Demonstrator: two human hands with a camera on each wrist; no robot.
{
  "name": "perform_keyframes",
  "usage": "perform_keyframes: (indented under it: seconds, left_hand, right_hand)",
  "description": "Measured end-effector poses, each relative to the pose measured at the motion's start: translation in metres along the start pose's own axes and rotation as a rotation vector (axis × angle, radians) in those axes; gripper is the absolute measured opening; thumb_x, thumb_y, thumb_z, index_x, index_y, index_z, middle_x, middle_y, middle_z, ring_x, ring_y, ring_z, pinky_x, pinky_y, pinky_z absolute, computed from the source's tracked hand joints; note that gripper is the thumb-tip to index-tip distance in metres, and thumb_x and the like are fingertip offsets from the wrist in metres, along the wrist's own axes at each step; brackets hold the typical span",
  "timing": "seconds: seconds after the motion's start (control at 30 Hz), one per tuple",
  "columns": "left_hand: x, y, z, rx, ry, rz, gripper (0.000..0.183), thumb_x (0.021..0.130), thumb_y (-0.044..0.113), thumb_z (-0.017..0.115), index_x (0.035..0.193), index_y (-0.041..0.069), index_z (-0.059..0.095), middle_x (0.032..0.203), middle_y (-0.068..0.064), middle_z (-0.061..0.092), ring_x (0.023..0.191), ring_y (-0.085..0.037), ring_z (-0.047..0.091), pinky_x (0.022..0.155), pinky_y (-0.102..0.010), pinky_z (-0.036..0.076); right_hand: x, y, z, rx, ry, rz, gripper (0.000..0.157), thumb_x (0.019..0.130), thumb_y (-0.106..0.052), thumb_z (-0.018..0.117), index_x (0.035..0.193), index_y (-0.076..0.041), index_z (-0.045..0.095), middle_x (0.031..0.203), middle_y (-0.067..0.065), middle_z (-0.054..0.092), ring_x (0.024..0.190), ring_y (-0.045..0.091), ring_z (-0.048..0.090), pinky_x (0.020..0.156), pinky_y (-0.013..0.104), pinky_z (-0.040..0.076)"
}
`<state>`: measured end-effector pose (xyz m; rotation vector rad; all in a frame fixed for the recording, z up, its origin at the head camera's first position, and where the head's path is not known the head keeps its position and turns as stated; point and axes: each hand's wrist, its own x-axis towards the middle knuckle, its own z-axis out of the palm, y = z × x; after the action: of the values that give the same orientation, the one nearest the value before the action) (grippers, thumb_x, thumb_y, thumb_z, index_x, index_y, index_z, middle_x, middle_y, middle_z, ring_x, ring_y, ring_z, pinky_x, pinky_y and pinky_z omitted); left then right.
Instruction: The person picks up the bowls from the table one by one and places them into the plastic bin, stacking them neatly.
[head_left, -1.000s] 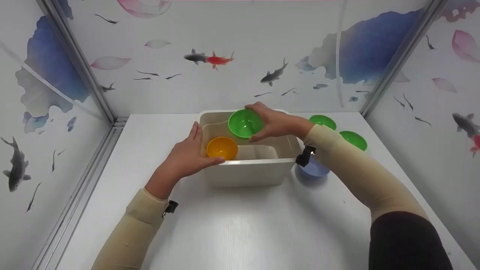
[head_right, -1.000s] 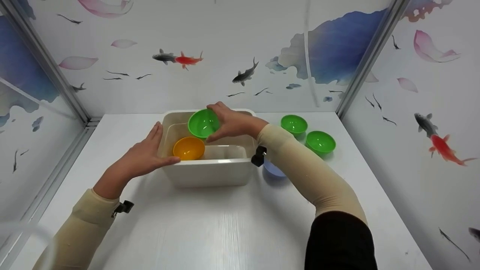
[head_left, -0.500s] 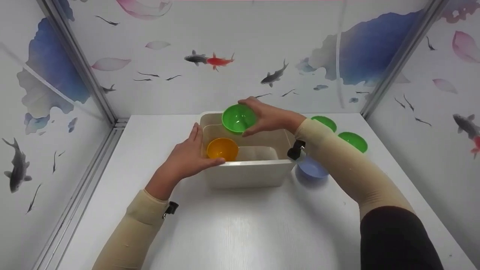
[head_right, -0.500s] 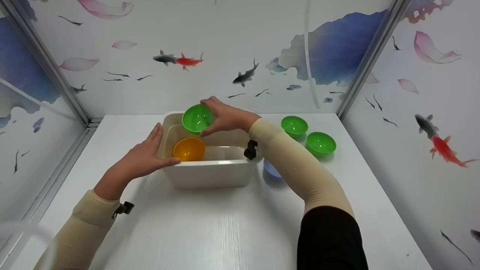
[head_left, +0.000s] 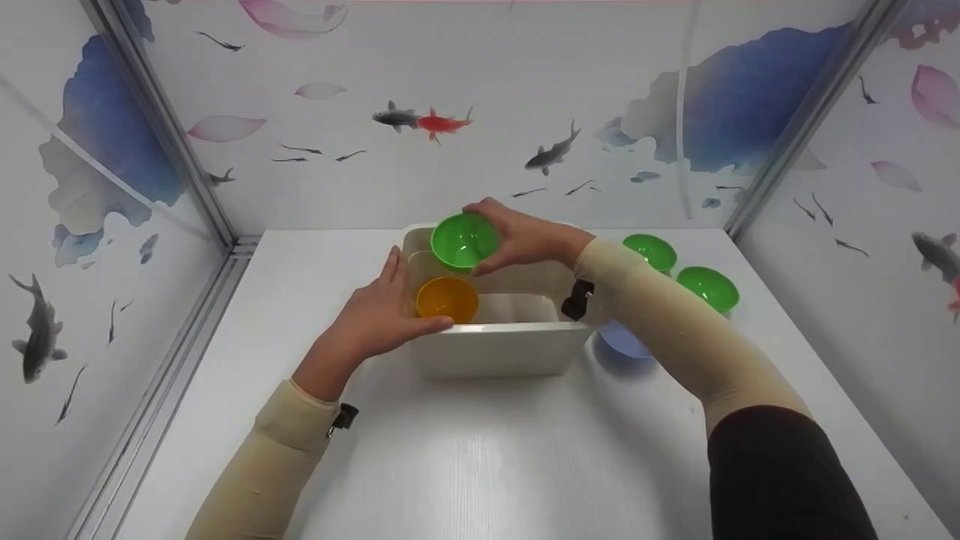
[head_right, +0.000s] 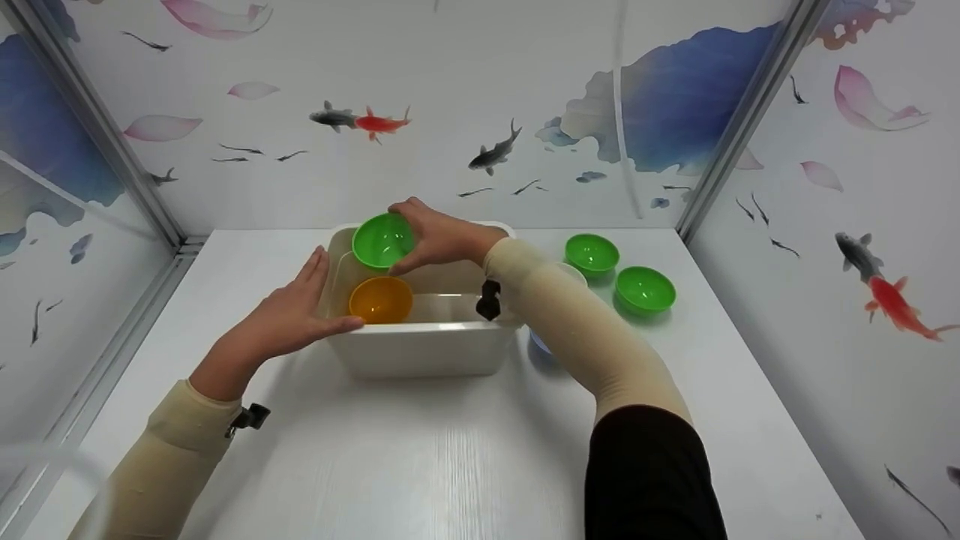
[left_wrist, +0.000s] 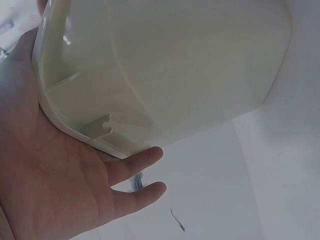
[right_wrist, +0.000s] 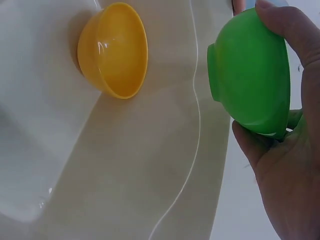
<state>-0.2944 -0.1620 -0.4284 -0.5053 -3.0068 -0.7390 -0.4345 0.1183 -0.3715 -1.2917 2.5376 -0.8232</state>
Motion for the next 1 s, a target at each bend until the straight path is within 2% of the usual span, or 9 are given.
perform_keyframes:
  seconds: [0.43,0.67,1.0]
  left_hand:
    - [-0.001,0.001,0.0,-0.023,-0.008,-0.009,0.144,0.08,0.097,0.064,0.179,0.011,0.003,0.184,-0.023,0.005,0.146,-0.055,0.053,0.112,-0.069,0.048]
    - [-0.001,0.0,-0.001,-0.03,-0.006,-0.006,0.143,0.081,0.097,0.063,0.179,0.013,0.002,0.184,-0.023,0.003,0.145,-0.055,0.054,0.112,-0.069,0.048]
    - [-0.001,0.0,-0.001,-0.029,-0.005,-0.003,0.139,0.085,0.095,0.061,0.179,0.012,0.003,0.184,-0.024,0.004,0.145,-0.055,0.053,0.113,-0.07,0.047]
  right_hand:
    - [0.017,0.008,0.015,0.001,-0.016,-0.001,0.104,0.08,-0.039,0.1,0.161,-0.007,0.043,0.15,0.01,0.049,0.132,0.023,0.055,0.118,0.039,0.045]
    - [0.02,0.008,0.022,0.014,-0.01,-0.024,0.104,0.08,-0.035,0.101,0.161,-0.007,0.043,0.151,0.011,0.05,0.134,0.023,0.056,0.118,0.038,0.046]
    - [0.021,0.013,0.035,0.022,-0.019,-0.056,0.102,0.077,-0.027,0.103,0.158,-0.005,0.046,0.146,0.013,0.054,0.131,0.027,0.058,0.118,0.042,0.046]
